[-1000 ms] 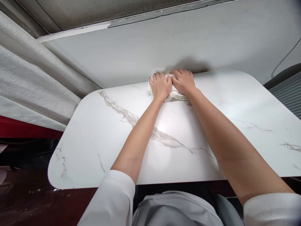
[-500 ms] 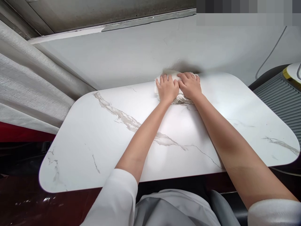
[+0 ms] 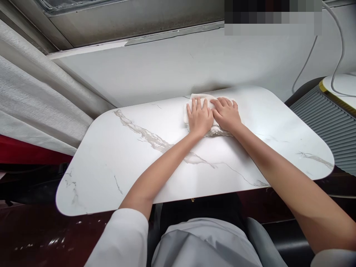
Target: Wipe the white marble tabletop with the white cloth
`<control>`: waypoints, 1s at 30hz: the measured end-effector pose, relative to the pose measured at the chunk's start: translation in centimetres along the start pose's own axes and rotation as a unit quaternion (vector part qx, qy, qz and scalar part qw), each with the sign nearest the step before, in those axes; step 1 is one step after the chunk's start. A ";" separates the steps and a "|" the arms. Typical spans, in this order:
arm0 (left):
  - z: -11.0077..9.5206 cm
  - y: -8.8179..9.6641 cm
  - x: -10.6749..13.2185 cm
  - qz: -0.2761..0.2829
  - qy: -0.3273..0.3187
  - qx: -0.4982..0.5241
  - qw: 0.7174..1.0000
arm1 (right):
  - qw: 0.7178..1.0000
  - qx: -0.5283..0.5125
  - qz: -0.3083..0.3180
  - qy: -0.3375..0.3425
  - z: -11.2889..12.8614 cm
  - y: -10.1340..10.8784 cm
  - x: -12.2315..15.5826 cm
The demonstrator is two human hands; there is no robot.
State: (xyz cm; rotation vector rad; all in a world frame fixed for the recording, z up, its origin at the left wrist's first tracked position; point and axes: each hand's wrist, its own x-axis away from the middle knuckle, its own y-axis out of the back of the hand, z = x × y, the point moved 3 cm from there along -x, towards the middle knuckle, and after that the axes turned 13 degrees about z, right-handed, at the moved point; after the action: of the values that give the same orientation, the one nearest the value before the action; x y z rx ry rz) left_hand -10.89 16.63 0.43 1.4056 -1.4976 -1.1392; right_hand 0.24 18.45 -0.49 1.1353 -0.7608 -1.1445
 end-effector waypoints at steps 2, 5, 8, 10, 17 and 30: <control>-0.2 0.0 1.8 0.021 -0.028 -0.001 0.999 | 1.000 0.017 0.009 0.010 0.3 0.1 1.8; -0.4 0.0 4.8 0.048 -0.065 0.002 0.997 | 0.999 0.041 0.026 0.016 0.9 0.3 4.7; -0.8 0.0 7.5 0.067 -0.092 0.010 0.993 | 0.998 0.057 0.032 0.011 1.3 0.3 7.7; -1.2 0.0 9.0 0.077 -0.105 0.015 0.991 | 0.998 0.061 0.029 0.009 1.5 0.3 9.5; -2.9 -0.2 14.3 0.123 -0.157 0.037 0.979 | 0.997 0.057 0.040 0.015 1.9 1.1 15.1; -7.2 -1.1 18.1 0.128 -0.241 0.042 0.961 | 0.996 0.043 0.032 0.067 -2.0 2.7 20.1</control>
State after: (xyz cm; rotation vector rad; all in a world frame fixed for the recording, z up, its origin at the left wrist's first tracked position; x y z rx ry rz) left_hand -5.40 -2.12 0.87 0.9837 -2.0210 -1.3232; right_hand 8.51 -0.15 -0.07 1.2383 -0.7438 -0.9797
